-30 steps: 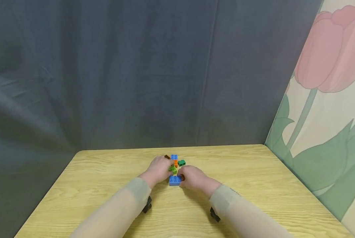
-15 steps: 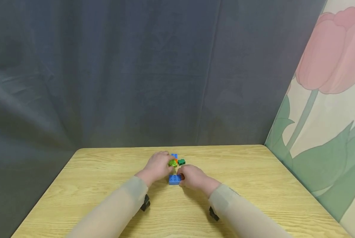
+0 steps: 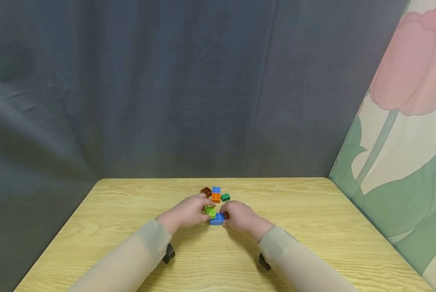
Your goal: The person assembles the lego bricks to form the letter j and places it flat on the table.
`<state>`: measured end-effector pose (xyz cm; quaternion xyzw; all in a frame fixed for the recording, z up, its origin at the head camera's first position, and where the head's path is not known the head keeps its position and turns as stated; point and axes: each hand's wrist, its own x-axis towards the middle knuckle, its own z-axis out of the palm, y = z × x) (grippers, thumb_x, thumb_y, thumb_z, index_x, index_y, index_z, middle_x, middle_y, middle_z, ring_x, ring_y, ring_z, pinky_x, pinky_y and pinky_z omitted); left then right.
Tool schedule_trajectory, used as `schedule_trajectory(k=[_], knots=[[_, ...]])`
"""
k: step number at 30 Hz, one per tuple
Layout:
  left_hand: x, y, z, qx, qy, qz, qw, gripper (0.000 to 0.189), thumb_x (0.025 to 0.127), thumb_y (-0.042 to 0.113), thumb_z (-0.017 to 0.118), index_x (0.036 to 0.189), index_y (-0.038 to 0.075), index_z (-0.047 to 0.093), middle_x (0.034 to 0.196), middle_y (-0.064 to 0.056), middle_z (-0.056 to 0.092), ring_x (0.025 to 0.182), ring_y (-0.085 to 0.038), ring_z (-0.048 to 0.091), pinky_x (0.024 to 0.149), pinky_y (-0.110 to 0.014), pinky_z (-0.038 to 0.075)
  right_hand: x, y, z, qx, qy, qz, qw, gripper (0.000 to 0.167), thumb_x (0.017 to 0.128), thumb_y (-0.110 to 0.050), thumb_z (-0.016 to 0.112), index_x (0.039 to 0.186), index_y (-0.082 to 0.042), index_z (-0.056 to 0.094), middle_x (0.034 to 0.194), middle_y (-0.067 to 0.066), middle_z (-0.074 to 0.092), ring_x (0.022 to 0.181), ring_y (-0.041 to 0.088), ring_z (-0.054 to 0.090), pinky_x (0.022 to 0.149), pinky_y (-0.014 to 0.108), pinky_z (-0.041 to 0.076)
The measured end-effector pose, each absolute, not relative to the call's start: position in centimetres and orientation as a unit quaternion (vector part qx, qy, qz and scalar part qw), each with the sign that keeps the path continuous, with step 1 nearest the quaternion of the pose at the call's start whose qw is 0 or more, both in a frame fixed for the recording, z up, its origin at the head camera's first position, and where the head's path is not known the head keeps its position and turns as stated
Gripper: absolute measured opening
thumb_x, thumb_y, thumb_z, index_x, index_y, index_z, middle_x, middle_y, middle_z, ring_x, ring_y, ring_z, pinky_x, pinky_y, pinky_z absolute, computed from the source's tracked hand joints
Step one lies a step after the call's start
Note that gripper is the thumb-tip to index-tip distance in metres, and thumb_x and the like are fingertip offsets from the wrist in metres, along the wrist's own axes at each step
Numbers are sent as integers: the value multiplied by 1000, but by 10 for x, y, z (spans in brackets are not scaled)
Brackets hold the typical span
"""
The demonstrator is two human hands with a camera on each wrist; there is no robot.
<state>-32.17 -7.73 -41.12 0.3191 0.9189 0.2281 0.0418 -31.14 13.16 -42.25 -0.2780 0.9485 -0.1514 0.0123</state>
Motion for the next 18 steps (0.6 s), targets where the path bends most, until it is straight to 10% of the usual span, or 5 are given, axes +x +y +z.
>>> schedule_trajectory(k=[18], knots=[[-323,-77,-412,316,913,248,68,40,92,12,71,131,10,65,127,-3,64,89,-11,59,77,-29,48,-312,131,-420,-275,951,-142,15,15,82,-13,82,92,-11,71,74,-7,54,69,14,48,66,31,41]])
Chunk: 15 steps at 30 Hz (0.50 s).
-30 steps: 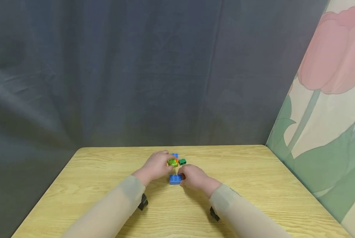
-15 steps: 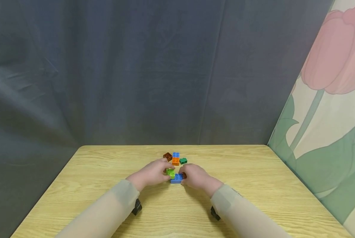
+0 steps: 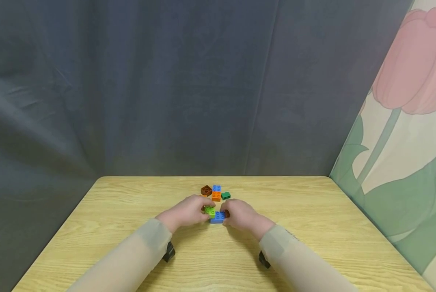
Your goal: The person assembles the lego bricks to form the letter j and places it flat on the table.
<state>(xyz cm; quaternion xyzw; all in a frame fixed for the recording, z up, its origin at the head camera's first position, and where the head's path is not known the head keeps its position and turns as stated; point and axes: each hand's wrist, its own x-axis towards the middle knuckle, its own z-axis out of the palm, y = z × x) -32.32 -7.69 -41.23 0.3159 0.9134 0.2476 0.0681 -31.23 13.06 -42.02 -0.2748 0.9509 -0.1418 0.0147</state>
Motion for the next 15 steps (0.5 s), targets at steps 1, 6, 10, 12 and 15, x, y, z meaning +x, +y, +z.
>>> schedule_trajectory(k=[1,6,10,12,15], knots=[[-323,-77,-412,316,914,247,67,40,91,12,71,131,10,65,127,-3,64,90,-10,59,77,-29,48,-313,130,-420,-275,951,-143,15,15,82,-12,82,91,-10,71,73,-6,54,69,14,48,66,31,41],[-324,-76,-412,315,914,246,71,41,92,12,71,132,11,65,129,-4,63,66,-7,52,66,-27,45,-313,130,-418,-273,951,-141,20,15,82,-12,82,92,-10,71,73,-6,55,68,14,48,66,32,42],[-323,-75,-412,314,915,245,72,40,92,11,70,132,11,65,128,-5,64,49,-8,38,55,-25,39,-313,130,-418,-270,952,-139,23,16,82,-13,82,93,-10,72,74,-7,55,69,14,48,66,32,42],[-323,-74,-413,314,915,245,70,40,92,11,70,131,11,65,128,-6,64,48,-8,36,53,-25,38,-312,130,-418,-269,953,-138,23,16,82,-13,82,94,-10,72,74,-7,55,69,14,48,67,32,42],[-321,-73,-414,317,916,238,66,39,92,11,70,131,12,66,127,-5,65,50,-9,36,54,-25,37,-312,130,-417,-267,954,-136,21,16,82,-13,83,94,-10,72,74,-7,55,69,15,48,67,32,42]])
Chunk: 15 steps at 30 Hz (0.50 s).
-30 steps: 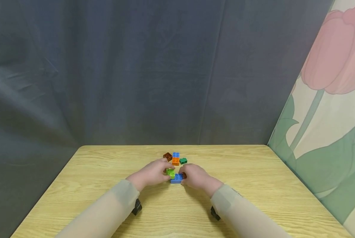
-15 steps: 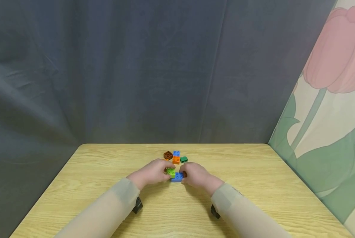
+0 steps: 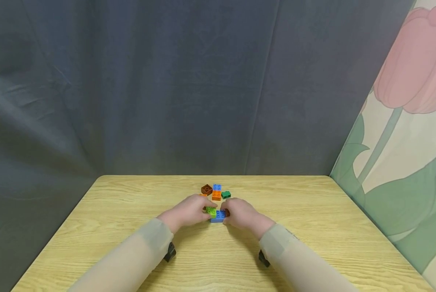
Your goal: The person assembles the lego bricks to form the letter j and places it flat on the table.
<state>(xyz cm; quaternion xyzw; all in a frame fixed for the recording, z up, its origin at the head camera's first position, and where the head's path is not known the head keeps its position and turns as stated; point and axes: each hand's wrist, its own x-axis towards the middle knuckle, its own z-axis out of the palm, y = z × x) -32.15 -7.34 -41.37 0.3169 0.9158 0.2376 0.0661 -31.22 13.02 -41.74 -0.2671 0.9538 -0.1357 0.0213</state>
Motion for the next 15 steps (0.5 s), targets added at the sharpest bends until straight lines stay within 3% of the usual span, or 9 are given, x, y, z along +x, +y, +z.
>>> schedule_trajectory(k=[10,15], knots=[[-322,-73,-420,306,921,233,65,40,93,12,70,132,15,66,126,-2,65,44,-8,31,50,-24,35,-314,130,-419,-272,953,-134,15,15,82,-12,83,90,-11,70,73,-7,54,68,14,48,65,32,42],[-322,-72,-417,307,922,227,71,39,92,12,71,131,14,66,126,-2,65,61,-8,50,58,-26,41,-314,130,-419,-275,952,-134,13,16,81,-13,83,91,-11,71,73,-7,55,68,14,48,65,31,43]])
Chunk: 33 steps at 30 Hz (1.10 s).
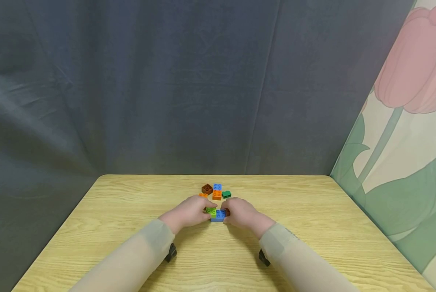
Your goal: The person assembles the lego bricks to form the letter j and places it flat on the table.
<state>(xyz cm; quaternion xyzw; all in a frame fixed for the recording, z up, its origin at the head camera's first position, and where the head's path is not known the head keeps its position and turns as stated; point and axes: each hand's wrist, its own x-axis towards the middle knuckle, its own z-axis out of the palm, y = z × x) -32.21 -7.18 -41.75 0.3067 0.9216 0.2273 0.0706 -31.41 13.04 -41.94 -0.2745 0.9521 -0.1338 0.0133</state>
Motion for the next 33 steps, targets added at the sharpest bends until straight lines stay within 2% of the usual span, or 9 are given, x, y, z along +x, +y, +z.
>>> schedule_trajectory(k=[3,5,12,15,19,21,25,28,33], knots=[[-323,-72,-416,303,924,222,73,39,92,13,72,130,14,67,126,-1,65,85,-7,59,67,-26,45,-315,130,-419,-277,952,-130,11,15,82,-13,83,92,-11,71,74,-7,55,69,14,48,65,31,43],[-325,-72,-415,301,925,220,76,39,92,13,72,131,14,67,127,1,65,90,-7,59,69,-26,45,-315,129,-418,-279,952,-128,11,15,82,-13,82,92,-11,71,74,-7,55,70,15,48,66,32,43],[-326,-73,-414,313,920,222,81,38,92,11,71,130,12,67,128,0,64,86,-9,58,70,-27,45,-318,129,-415,-284,949,-130,43,17,82,-14,83,88,-13,67,74,-8,55,68,13,48,66,31,43],[-325,-73,-413,314,919,223,82,38,91,11,72,129,11,68,127,0,64,99,-8,60,73,-27,46,-320,132,-411,-286,943,-158,64,21,85,-27,81,89,-12,67,74,-6,56,66,13,49,63,31,43],[-325,-73,-412,311,921,216,89,39,92,12,71,130,13,67,129,1,63,85,-8,61,71,-27,46,-327,137,-403,-260,936,-230,55,37,94,-48,63,94,-11,69,76,0,60,63,14,50,60,32,43],[-326,-73,-412,310,922,215,92,39,92,12,71,131,13,66,129,1,63,73,-8,57,69,-28,45,-333,139,-400,-236,936,-260,26,36,99,-44,58,96,-10,70,81,3,62,65,14,52,61,33,46],[-326,-74,-412,309,924,208,90,40,92,12,71,132,13,66,129,3,63,97,-9,62,77,-28,47,-348,142,-398,-185,946,-264,-32,19,100,-22,61,104,-6,71,92,4,63,78,18,57,72,37,50],[-326,-73,-413,307,924,210,92,40,92,13,71,132,14,66,128,4,63,102,-10,62,76,-28,47,-358,141,-402,-172,955,-239,-45,14,97,-11,64,108,-6,71,99,4,62,88,21,58,80,39,51],[-327,-72,-413,312,919,220,98,41,92,12,70,133,12,65,129,3,63,75,-8,58,66,-27,44,-369,130,-408,-198,962,-189,-27,17,94,-6,67,110,-9,72,105,10,62,95,24,60,84,42,50]])
